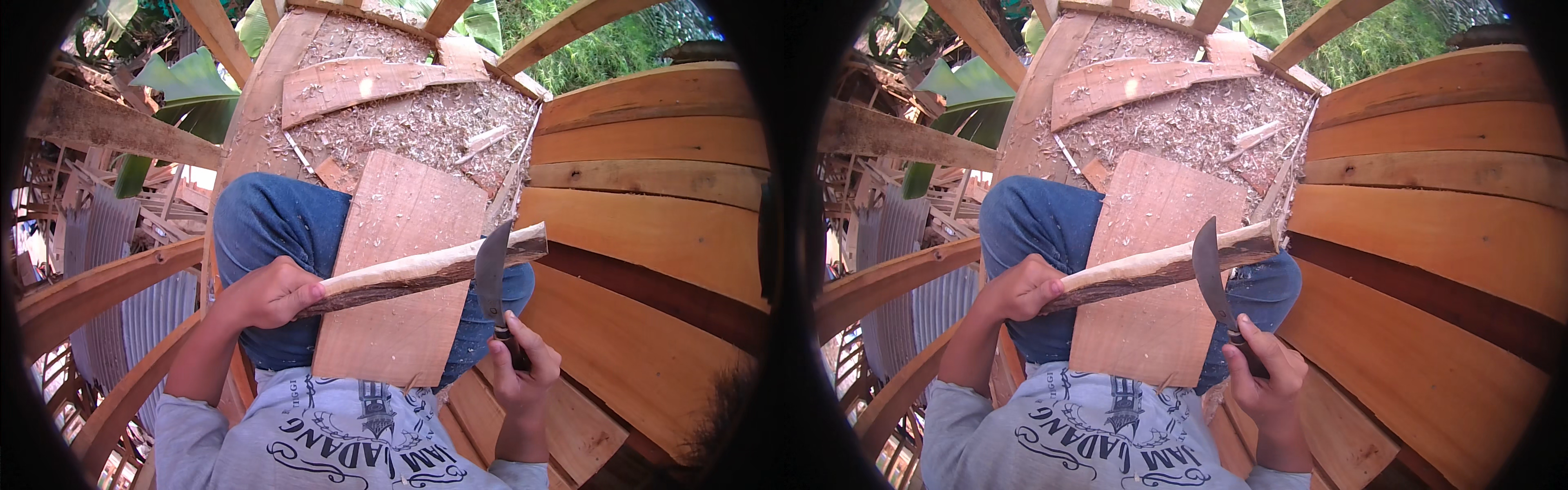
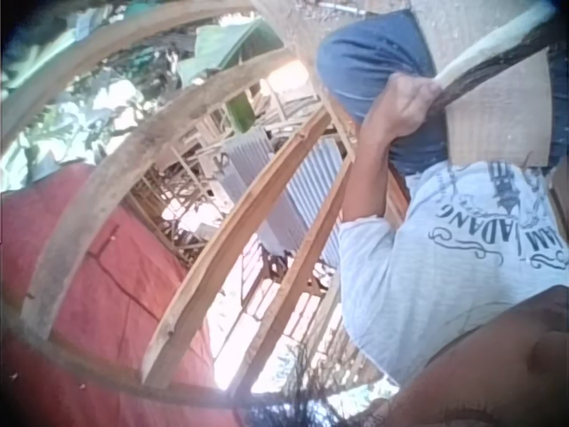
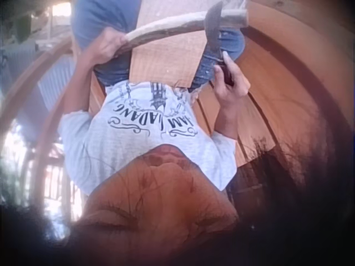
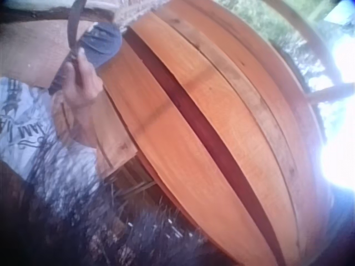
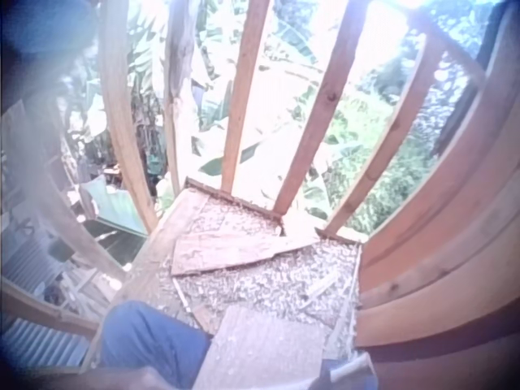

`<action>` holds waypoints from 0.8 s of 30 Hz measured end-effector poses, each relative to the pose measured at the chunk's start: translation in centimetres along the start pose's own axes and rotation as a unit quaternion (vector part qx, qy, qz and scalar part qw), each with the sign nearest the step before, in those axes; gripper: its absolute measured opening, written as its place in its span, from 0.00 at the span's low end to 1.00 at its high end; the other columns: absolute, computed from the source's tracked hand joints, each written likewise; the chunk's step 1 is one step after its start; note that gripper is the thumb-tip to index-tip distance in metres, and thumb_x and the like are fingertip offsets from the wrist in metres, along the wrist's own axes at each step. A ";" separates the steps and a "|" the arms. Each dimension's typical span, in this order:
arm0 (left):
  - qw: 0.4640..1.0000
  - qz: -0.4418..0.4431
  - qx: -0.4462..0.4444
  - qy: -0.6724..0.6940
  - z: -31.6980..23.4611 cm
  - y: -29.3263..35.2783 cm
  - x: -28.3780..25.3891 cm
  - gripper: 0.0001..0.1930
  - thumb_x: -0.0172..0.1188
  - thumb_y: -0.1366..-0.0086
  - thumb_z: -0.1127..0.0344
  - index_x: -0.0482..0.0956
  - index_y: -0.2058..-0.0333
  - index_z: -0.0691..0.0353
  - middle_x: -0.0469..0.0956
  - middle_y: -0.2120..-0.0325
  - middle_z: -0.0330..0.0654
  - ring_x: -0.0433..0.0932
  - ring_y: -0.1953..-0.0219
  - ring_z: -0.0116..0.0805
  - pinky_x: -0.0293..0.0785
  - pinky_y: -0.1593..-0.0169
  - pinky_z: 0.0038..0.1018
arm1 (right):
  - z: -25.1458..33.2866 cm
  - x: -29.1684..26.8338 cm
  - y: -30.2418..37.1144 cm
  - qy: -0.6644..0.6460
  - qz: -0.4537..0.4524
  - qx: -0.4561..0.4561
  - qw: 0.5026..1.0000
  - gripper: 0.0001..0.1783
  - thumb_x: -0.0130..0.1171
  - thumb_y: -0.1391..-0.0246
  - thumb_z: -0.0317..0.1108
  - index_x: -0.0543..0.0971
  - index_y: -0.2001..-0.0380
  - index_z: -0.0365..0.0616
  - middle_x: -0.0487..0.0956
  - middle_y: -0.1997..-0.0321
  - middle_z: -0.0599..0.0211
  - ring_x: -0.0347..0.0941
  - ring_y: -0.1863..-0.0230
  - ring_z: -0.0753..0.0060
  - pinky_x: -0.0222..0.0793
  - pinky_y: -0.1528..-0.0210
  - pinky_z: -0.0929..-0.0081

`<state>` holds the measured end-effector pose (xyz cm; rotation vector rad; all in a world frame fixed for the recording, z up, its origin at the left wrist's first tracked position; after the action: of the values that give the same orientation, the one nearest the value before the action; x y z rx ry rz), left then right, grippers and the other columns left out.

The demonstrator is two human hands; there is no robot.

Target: The person sits cross-legged and uses a curved knife to shave and shape a long, thin piece of wood. They hold the wood against their legs and repeatedly scrape the surface to remove bark and smooth the wood, creating a pile of shavings.

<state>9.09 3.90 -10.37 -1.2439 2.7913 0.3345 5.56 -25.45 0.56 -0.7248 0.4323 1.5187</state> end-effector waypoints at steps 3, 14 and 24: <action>1.000 0.007 0.008 0.011 0.0 -0.1 0.0 0.24 0.43 0.31 0.57 0.64 0.84 0.67 0.63 0.90 0.51 0.65 0.86 0.49 0.62 0.78 0.35 | -0.8 -0.4 0.7 -0.052 -0.057 0.046 0.996 0.18 0.63 0.58 0.18 0.77 0.59 0.33 0.80 0.75 0.57 0.77 0.76 0.75 0.69 0.72 0.84; 1.000 -0.006 0.010 -0.004 0.3 0.0 0.0 0.25 0.41 0.31 0.56 0.62 0.84 0.67 0.62 0.90 0.51 0.65 0.86 0.49 0.61 0.78 0.35 | -0.9 0.7 1.2 -0.030 0.033 0.095 0.995 0.16 0.62 0.55 0.21 0.77 0.59 0.33 0.79 0.76 0.60 0.75 0.78 0.78 0.70 0.72 0.85; 1.000 -0.006 0.004 -0.003 0.2 0.1 0.0 0.25 0.41 0.31 0.56 0.63 0.84 0.67 0.61 0.90 0.51 0.66 0.86 0.50 0.61 0.78 0.35 | -1.2 0.7 1.3 -0.037 0.032 0.061 0.997 0.17 0.64 0.56 0.22 0.77 0.59 0.34 0.80 0.74 0.59 0.74 0.79 0.79 0.68 0.74 0.86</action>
<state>8.98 4.04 -10.58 -1.2563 2.7748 0.3259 4.54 -25.81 -1.02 -0.5625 0.4916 1.5602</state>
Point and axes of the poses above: each hand's wrist, its own y-axis away from the middle knuckle, its own x-axis out of the palm, z = x × y, the point moved 5 cm from there along -y, towards the middle knuckle
